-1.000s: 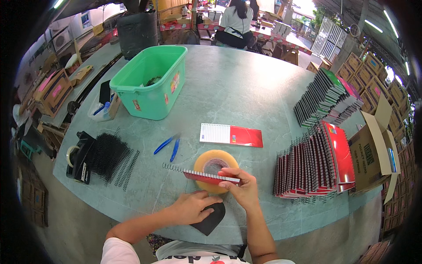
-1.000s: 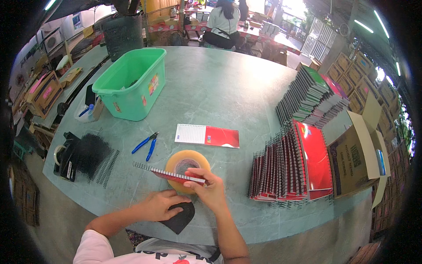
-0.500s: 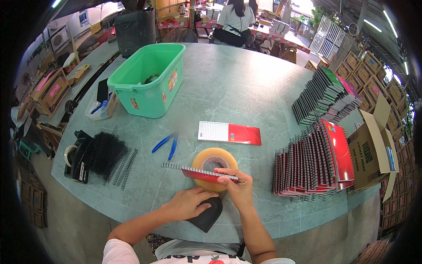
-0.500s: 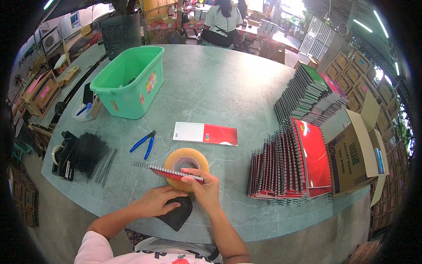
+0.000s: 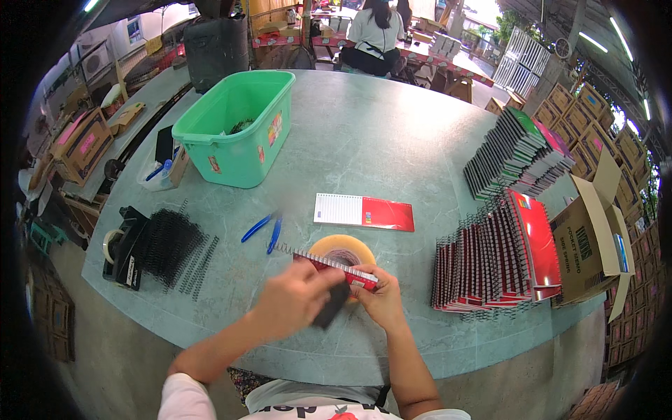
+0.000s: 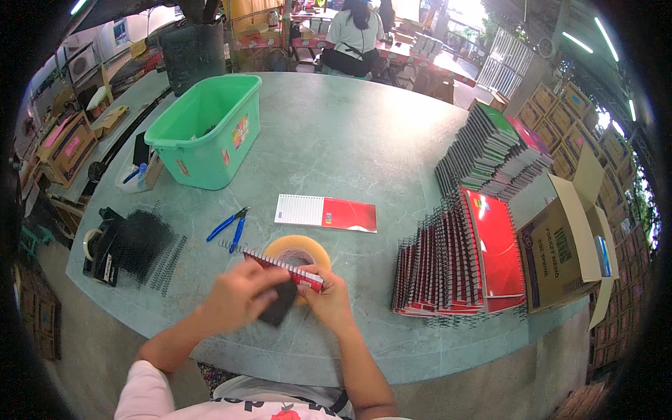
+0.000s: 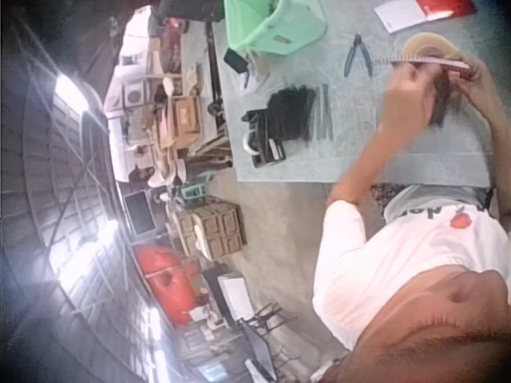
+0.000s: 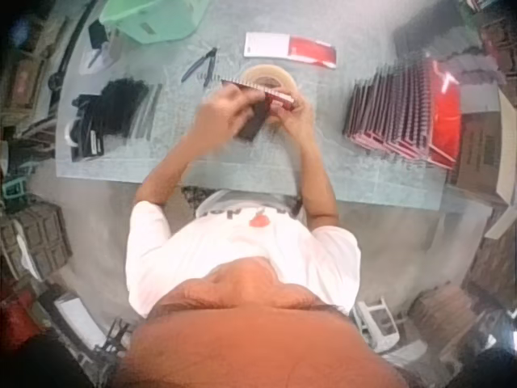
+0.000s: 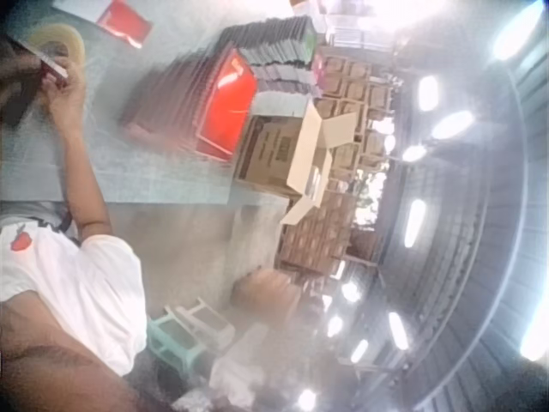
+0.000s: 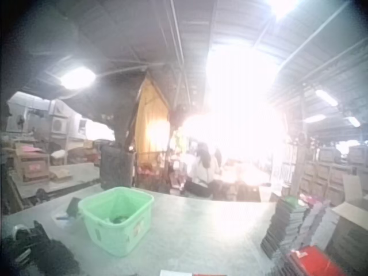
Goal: The person assembles notebooks by threading spiral bindings through pre-punched holes in paper and covers, then trimming the excess binding with blue pliers.
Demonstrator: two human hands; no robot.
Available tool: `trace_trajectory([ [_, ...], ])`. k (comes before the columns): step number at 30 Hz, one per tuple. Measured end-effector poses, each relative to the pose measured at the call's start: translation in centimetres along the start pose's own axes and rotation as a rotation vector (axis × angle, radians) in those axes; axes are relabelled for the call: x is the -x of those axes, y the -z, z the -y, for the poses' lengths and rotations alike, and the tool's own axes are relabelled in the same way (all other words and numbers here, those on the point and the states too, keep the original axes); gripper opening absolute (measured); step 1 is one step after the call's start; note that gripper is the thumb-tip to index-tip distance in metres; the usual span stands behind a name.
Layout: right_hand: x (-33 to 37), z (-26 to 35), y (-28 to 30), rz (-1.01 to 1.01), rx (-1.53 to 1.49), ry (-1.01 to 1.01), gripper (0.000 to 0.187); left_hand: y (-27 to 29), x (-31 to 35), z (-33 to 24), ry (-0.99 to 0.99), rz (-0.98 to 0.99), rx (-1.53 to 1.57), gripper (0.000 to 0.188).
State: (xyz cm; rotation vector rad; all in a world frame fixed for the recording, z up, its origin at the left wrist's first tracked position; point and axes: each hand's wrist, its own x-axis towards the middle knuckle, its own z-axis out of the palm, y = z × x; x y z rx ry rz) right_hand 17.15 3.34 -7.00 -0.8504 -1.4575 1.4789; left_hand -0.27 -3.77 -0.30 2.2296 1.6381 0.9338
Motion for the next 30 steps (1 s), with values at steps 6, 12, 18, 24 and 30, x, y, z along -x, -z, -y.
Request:
trace_trajectory([
  [6, 0.0, -0.3, 0.4, -0.002, -0.026, -0.004, 0.024, 0.9, -1.0, -0.5, -0.012, -0.374, 0.077, 0.045],
  [12, 0.6, -1.8, 0.5, 0.04, 0.139, 0.058, 0.023, 0.3, -1.4, -1.2, -0.066, -0.383, 0.087, 0.044],
  [18, 0.3, -0.5, 0.0, 0.065, 0.152, 0.095, 0.025, -1.9, 1.9, -0.1, -0.047, -0.015, 0.107, 0.037],
  [24, 0.3, -0.5, -0.1, 0.109, -0.033, 0.073, 0.024, -3.6, 3.9, 0.3, -0.043, 0.021, 0.15, 0.029],
  [30, 0.6, 0.0, -1.2, 0.024, -0.101, 0.147, 0.023, -0.1, -1.0, -0.7, -0.209, -0.236, -0.243, 0.027],
])
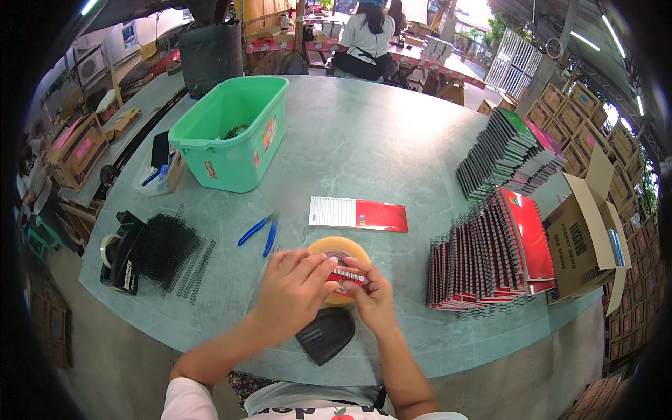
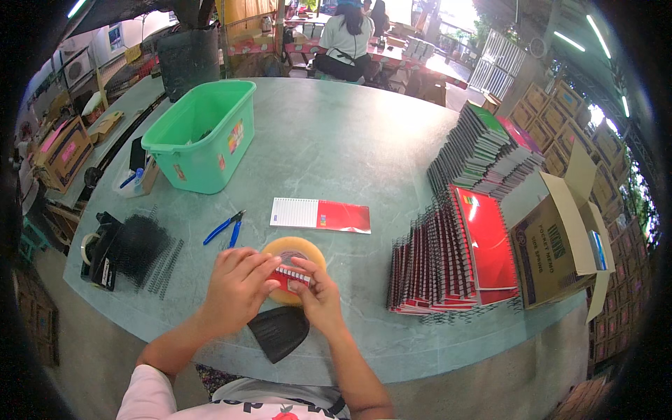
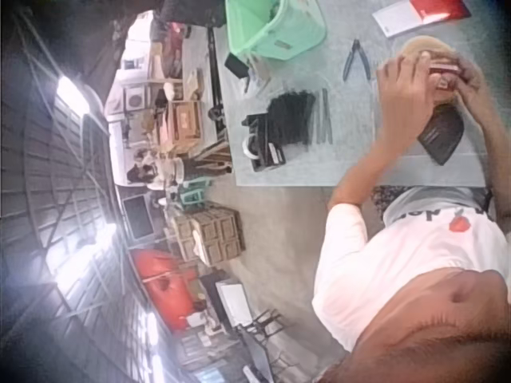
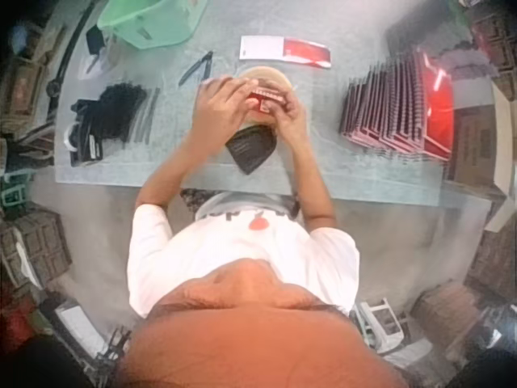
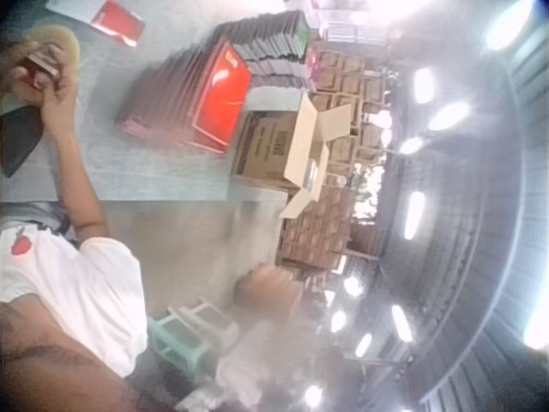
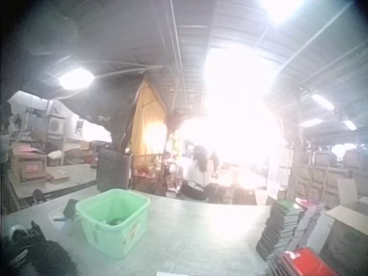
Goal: The person assembles notebooks by threading spiral bindings through pre-punched holes in paper and covers, then trimming the excess binding with blue pliers.
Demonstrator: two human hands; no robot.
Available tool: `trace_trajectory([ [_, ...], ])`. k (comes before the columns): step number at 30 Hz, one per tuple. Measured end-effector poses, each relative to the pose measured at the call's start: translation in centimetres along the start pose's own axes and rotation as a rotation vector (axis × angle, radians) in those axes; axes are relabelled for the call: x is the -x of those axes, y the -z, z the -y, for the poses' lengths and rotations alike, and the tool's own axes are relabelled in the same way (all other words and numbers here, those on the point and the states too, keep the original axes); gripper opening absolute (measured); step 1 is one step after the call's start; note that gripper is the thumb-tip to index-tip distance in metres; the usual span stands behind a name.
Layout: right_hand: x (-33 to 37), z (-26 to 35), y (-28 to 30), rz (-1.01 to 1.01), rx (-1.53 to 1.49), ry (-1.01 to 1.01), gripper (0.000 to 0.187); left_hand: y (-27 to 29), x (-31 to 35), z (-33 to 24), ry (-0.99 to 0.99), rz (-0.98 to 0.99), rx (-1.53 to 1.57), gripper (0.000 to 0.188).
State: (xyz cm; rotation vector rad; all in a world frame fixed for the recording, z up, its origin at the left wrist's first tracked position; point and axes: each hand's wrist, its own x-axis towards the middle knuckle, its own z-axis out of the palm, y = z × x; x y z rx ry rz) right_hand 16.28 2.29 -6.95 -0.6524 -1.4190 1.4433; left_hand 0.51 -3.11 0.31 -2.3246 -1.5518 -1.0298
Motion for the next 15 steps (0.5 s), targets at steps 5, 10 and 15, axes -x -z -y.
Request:
trace_trajectory([
  [5, 0.2, -0.9, 1.0, 0.055, 0.139, -0.09, 0.018, -1.7, -1.1, 1.5, 0.058, 0.225, 0.156, 0.021],
  [10, 0.3, -0.7, 0.9, 0.01, 0.213, -0.099, 0.017, -2.5, -1.5, 1.9, -0.05, 0.249, 0.164, 0.022],
  [15, 0.4, -1.3, 1.0, -0.012, 0.283, -0.067, 0.018, -3.0, -1.8, 1.4, -0.011, 0.194, 0.273, 0.025],
])
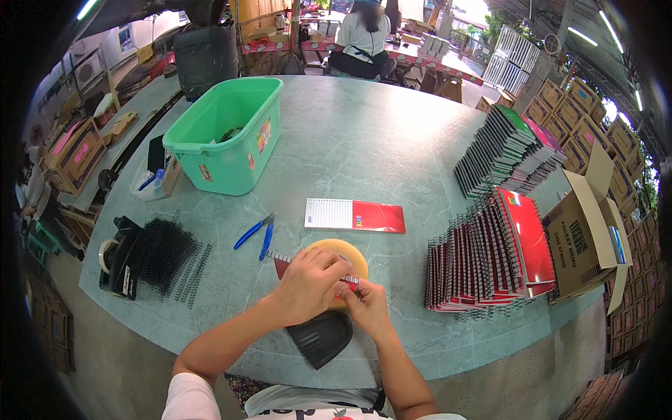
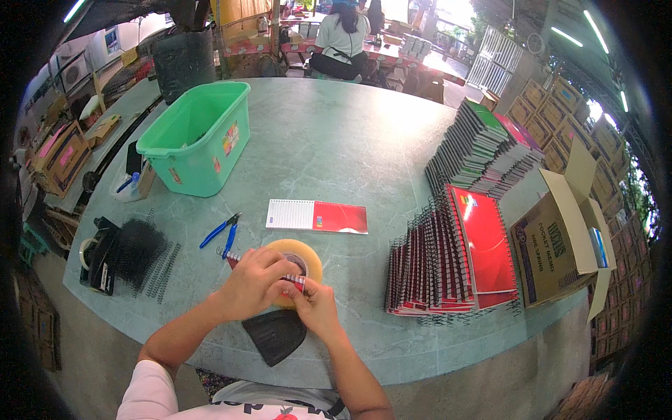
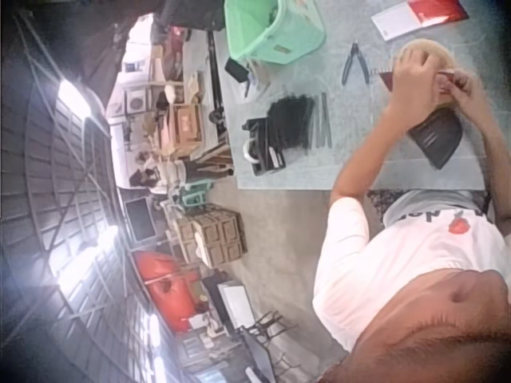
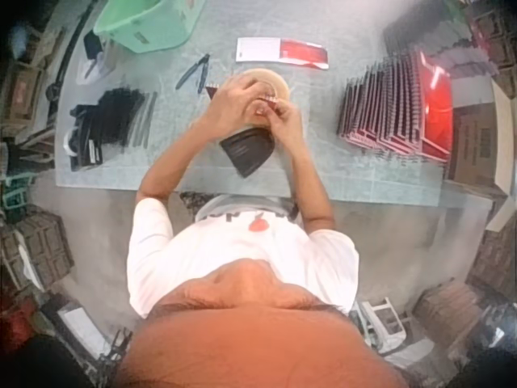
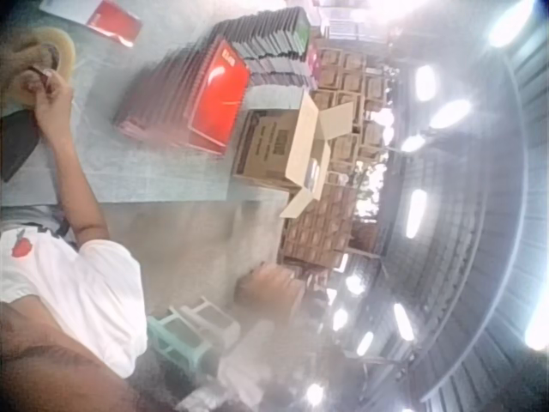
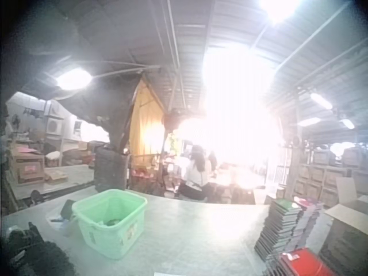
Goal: The person assembles notebooks by threading spiral bindings through pre-punched holes in paper and covers, then trimming the excess binding with blue pliers.
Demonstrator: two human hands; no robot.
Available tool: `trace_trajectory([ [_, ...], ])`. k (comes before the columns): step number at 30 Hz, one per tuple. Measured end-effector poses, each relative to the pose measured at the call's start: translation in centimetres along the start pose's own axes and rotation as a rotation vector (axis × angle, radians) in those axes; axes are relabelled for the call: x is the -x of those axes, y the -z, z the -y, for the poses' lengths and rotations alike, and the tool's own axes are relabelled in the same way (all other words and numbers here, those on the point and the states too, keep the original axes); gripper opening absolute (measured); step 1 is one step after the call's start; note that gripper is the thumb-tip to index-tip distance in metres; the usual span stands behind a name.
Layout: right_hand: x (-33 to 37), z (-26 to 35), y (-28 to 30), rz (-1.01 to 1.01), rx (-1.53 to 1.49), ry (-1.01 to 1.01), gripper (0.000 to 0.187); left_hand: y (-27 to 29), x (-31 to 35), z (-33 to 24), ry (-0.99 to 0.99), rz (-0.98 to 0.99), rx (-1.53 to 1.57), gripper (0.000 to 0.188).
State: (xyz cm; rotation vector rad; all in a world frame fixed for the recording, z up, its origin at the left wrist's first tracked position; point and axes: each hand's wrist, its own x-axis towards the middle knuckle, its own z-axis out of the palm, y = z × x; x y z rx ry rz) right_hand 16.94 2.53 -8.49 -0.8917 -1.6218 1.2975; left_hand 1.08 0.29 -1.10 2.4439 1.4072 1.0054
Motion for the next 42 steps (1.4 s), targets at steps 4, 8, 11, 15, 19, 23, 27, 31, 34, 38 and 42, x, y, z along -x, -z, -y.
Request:
trace_trajectory([
  [4, 0.3, -1.6, 0.3, -0.035, 0.007, -0.004, 0.014, -0.8, -0.4, -0.7, -0.021, 0.046, -0.049, 0.023],
  [8, 0.3, 0.1, 0.0, -0.025, 0.06, 0.039, 0.013, -1.2, -0.1, -0.5, -0.013, 0.025, -0.002, 0.019],
  [11, 0.4, -0.2, -0.1, -0.057, 0.082, 0.09, 0.014, -1.0, -0.3, -0.6, -0.052, 0.01, 0.032, 0.017],
  [15, 0.5, -0.4, -0.4, -0.03, 0.062, 0.119, 0.015, -1.0, -0.2, -0.3, -0.106, 0.008, 0.093, 0.012],
  [19, 0.6, 0.1, -0.9, -0.056, 0.174, 0.21, 0.014, 0.0, -0.4, -0.8, -0.003, 0.063, 0.155, 0.011],
  [23, 1.0, -0.5, -0.4, -0.05, 0.077, 0.149, 0.015, -1.2, -0.8, -1.4, -0.009, -0.037, 0.114, 0.017],
  [27, 1.2, 1.6, -0.8, -0.059, 0.116, 0.143, 0.016, -1.5, 0.4, -1.5, -0.032, -0.09, 0.02, 0.02],
  [31, 2.2, 6.1, 1.4, -0.052, 0.206, 0.209, 0.031, 2.0, 0.9, -3.0, -0.044, -0.328, -0.101, 0.031],
  [34, 5.5, 13.8, 7.4, -0.199, 0.106, 0.617, 0.029, 4.2, 2.8, -1.4, 0.095, -0.603, -0.067, 0.037],
  [38, 6.9, 21.7, 13.2, -0.883, 0.857, 1.193, 0.025, 2.5, 3.0, 0.4, 0.272, -0.568, 0.142, 0.034],
  [42, 5.9, 21.7, 16.8, -0.558, 1.14, 0.601, 0.043, 1.4, 3.7, 0.8, 0.064, -0.363, 0.034, 0.026],
])
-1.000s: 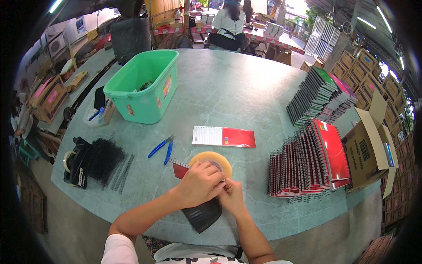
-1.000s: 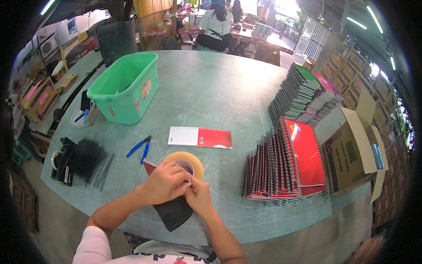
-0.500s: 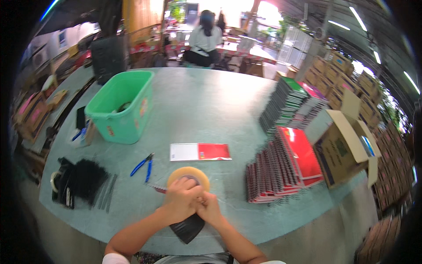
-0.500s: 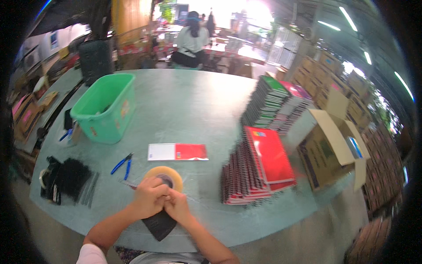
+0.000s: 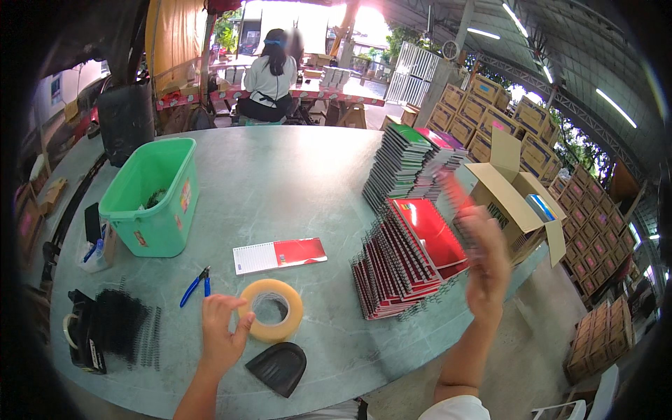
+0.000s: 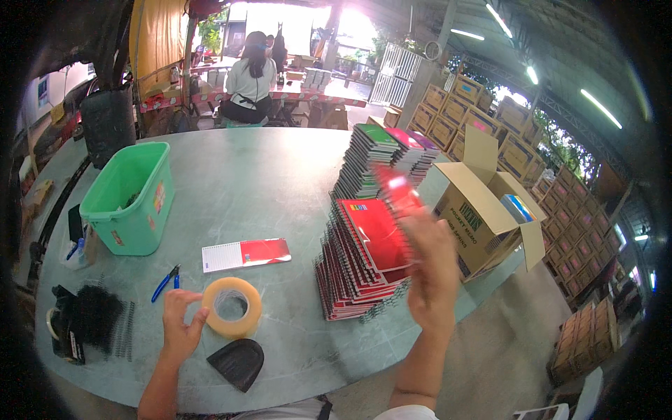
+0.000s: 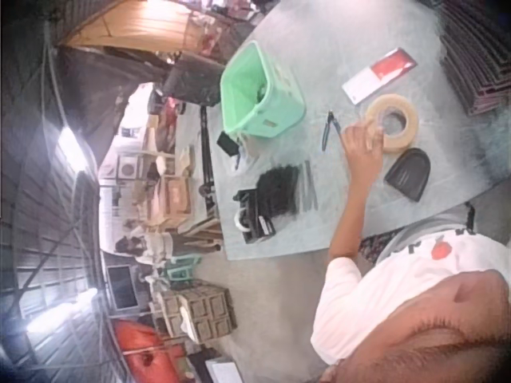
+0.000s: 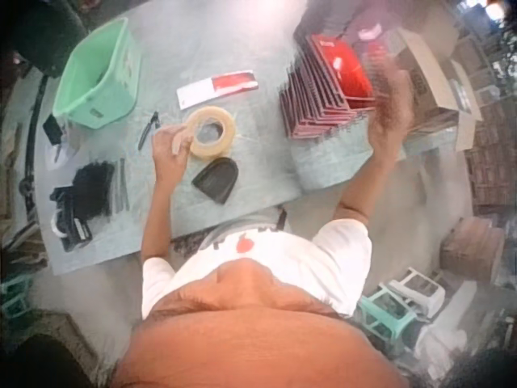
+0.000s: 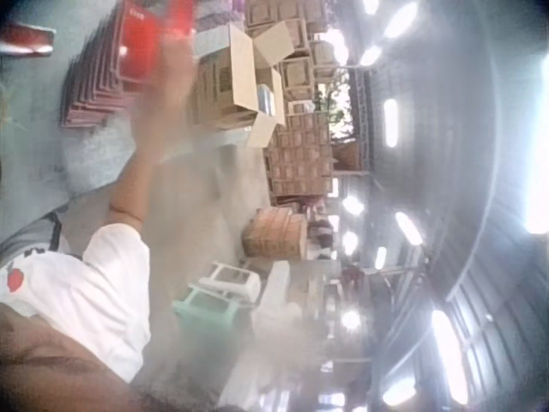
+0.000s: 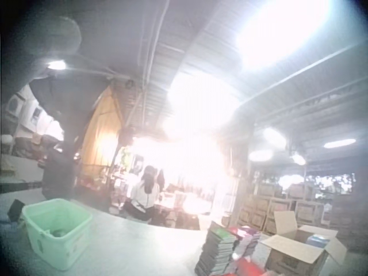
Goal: The person assembles notebooks by threading spiral bindings through pre-punched holes in paper and covers, then trimming the excess binding with blue pliers.
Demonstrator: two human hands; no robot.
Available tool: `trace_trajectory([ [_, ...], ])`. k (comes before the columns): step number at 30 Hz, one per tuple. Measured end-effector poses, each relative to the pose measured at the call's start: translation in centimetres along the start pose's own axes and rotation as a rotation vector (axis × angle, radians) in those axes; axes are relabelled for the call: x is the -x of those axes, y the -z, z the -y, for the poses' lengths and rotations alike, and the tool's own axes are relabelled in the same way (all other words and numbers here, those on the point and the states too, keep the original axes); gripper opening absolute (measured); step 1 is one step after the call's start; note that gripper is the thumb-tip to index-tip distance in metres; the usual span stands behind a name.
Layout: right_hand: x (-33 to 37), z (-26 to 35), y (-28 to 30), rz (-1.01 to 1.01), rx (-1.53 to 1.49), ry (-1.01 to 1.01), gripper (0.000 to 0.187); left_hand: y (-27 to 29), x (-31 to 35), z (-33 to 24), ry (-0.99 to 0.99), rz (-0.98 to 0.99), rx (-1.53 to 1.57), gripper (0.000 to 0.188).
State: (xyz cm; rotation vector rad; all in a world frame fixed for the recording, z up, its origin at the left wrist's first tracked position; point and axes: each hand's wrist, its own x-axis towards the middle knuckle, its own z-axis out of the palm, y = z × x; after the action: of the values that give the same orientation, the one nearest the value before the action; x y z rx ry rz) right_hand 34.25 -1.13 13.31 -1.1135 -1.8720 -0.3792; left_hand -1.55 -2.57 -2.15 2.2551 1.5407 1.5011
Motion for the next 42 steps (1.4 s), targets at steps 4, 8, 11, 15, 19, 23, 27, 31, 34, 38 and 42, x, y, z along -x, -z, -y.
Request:
trace_trajectory([
  [4, 0.3, 1.2, -2.1, 0.376, 0.162, -0.048, 0.056, 0.7, 1.5, 1.4, 0.138, -0.01, 0.008, 0.02],
  [8, 1.0, 5.7, -2.2, 0.021, 0.001, 0.163, 0.044, 1.6, 3.0, 4.5, 0.324, -0.108, 0.023, 0.017],
  [11, 1.6, 7.4, -5.7, -0.017, -0.478, 0.302, 0.032, 1.3, 5.2, 6.3, 0.439, -0.117, 0.017, 0.014],
  [15, 1.8, 6.9, -19.5, 0.329, -0.632, -0.042, 0.023, 1.7, 6.9, 8.2, 0.504, -0.084, -0.029, 0.011],
  [19, 8.0, -0.1, -33.0, 0.366, -0.474, -0.216, 0.033, 2.0, 6.0, 8.7, 0.524, -0.058, 0.017, 0.01],
  [23, 7.7, 0.8, -35.7, 0.553, -0.162, -0.029, 0.053, 2.0, 6.9, 9.2, 0.54, -0.001, -0.062, 0.01],
  [27, 5.1, 1.1, -36.9, 0.729, -0.147, 0.111, 0.057, 1.8, 7.2, 9.5, 0.489, 0.08, -0.066, 0.01],
  [31, 2.8, 2.4, -38.2, 0.971, -0.05, 0.238, 0.043, 1.2, 7.5, 9.0, 0.456, 0.09, -0.097, 0.011],
  [34, 1.7, 3.9, -38.9, 1.049, 0.11, 0.391, 0.03, 0.8, 7.7, 8.8, 0.416, 0.148, -0.164, 0.011],
  [38, 2.2, 4.0, -39.2, 1.058, 0.224, 0.365, 0.026, 0.4, 7.6, 8.7, 0.394, 0.136, -0.133, 0.011],
  [42, 3.2, 3.2, -39.2, 0.942, 0.138, 0.376, 0.033, -0.1, 7.8, 8.0, 0.384, 0.06, -0.015, 0.014],
])
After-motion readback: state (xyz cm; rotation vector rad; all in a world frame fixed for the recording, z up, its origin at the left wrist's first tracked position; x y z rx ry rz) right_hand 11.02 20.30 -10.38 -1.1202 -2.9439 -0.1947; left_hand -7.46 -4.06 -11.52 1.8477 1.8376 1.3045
